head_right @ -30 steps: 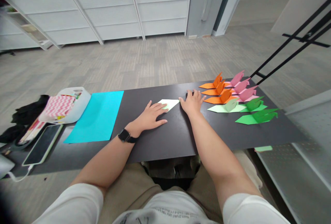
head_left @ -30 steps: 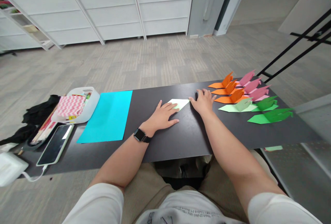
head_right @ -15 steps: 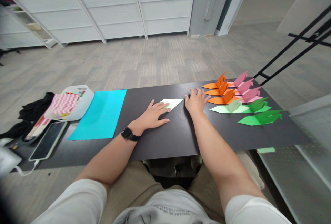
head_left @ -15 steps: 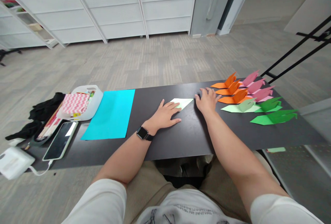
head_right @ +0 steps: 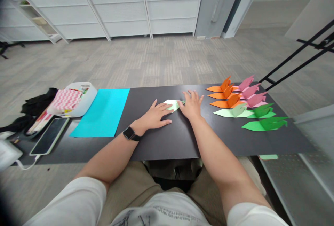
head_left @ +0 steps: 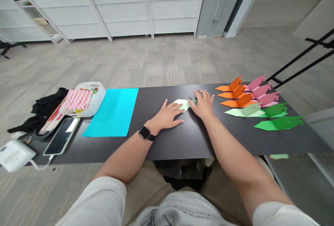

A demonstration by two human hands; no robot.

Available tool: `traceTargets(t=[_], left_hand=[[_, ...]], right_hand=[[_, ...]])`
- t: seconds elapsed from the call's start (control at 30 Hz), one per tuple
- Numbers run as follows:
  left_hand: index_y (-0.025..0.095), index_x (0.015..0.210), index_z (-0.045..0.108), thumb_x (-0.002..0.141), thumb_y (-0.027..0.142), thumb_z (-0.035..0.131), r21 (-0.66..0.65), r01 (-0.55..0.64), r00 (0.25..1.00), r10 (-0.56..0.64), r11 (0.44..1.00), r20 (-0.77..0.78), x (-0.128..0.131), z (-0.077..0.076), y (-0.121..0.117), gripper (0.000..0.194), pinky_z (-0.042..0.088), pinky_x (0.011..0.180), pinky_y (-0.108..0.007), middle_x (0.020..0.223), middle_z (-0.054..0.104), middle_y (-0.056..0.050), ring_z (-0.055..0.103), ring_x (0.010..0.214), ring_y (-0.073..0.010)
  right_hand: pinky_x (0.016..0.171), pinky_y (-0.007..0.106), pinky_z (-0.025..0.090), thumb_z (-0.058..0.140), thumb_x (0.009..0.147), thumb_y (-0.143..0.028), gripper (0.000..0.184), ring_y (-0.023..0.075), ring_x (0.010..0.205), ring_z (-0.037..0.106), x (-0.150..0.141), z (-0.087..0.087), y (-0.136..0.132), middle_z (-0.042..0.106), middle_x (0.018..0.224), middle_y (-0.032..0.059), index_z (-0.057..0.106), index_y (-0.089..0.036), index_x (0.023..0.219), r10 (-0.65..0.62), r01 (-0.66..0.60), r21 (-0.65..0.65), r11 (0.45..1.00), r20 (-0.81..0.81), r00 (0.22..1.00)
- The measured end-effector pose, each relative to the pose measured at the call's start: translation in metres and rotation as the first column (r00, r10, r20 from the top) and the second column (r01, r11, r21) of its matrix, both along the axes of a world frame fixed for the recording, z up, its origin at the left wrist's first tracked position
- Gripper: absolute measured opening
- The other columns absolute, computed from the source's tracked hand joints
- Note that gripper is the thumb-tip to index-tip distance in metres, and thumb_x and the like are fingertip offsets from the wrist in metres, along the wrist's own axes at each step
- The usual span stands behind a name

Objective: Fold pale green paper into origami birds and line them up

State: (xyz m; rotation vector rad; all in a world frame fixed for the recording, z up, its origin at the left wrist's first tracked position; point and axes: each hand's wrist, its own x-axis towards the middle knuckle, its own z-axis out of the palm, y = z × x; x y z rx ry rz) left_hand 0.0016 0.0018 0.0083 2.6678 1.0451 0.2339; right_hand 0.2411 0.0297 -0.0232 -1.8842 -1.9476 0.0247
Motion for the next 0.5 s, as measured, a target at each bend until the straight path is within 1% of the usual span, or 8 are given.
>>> traceTargets(t=[0.07,0.13,0.23,0.33,0.4,0.5], left_hand=[[0.032,0.153,0.056,0.102,0.059,0.056,0.010,0.001,1.000,-0.001,1.000,-0.004,0.000,0.000,0.001,0.057,0.002,0.132,-0.067,0.170,0.041,-0.008,0.033,0.159,-0.0301],[0.032,0.153,0.057,0.102,0.059,0.056,0.028,-0.006,1.000,0.006,1.000,-0.007,-0.002,-0.001,0.001,0.058,0.004,0.132,-0.067,0.172,0.037,-0.009,0.031,0.160,-0.0310],[0.035,0.152,0.059,0.101,0.062,0.056,0.061,-0.024,0.999,0.026,0.998,-0.028,-0.005,0.000,0.001,0.058,0.006,0.132,-0.067,0.176,0.029,-0.009,0.027,0.161,-0.0348],[0.038,0.153,0.059,0.099,0.064,0.058,0.077,-0.045,0.996,0.050,0.996,-0.067,-0.010,0.003,-0.003,0.060,0.004,0.130,-0.071,0.178,0.023,-0.007,0.024,0.161,-0.0403],[0.039,0.152,0.059,0.098,0.064,0.060,0.076,-0.084,0.992,0.090,0.994,-0.088,-0.014,0.005,-0.007,0.059,0.003,0.129,-0.073,0.178,0.022,-0.005,0.022,0.161,-0.0432],[0.042,0.152,0.058,0.096,0.064,0.062,0.063,-0.169,0.978,0.175,0.984,-0.111,-0.018,0.006,-0.013,0.060,0.001,0.128,-0.076,0.177,0.026,-0.003,0.020,0.161,-0.0461]], right_hand=[[0.124,0.076,0.011,0.059,0.099,-0.051,0.053,0.0384,0.155,0.030,-0.004,0.002,-0.004,0.049,0.160,0.0141,0.062,-0.029,0.147,0.096,-0.096,-0.014,0.995,0.011,0.995],[0.123,0.078,0.010,0.061,0.098,-0.051,0.046,0.0389,0.156,0.029,-0.008,0.002,-0.008,0.048,0.161,0.0113,0.069,-0.035,0.140,0.149,-0.147,-0.061,0.987,0.020,0.989],[0.122,0.079,0.011,0.063,0.098,-0.053,0.042,0.0402,0.157,0.027,-0.011,0.001,-0.010,0.046,0.163,0.0096,0.072,-0.038,0.137,0.139,-0.136,-0.107,0.985,0.023,0.990],[0.122,0.080,0.011,0.063,0.098,-0.054,0.043,0.0412,0.157,0.027,-0.011,0.000,-0.010,0.045,0.164,0.0091,0.071,-0.040,0.138,0.120,-0.116,-0.116,0.986,0.024,0.993],[0.122,0.080,0.011,0.063,0.099,-0.055,0.043,0.0418,0.157,0.027,-0.010,0.000,-0.010,0.045,0.164,0.0091,0.071,-0.040,0.139,0.116,-0.112,-0.118,0.987,0.023,0.993],[0.121,0.080,0.012,0.063,0.099,-0.055,0.044,0.0422,0.157,0.028,-0.010,0.000,-0.010,0.045,0.164,0.0096,0.070,-0.041,0.140,0.119,-0.115,-0.124,0.986,0.022,0.993]])
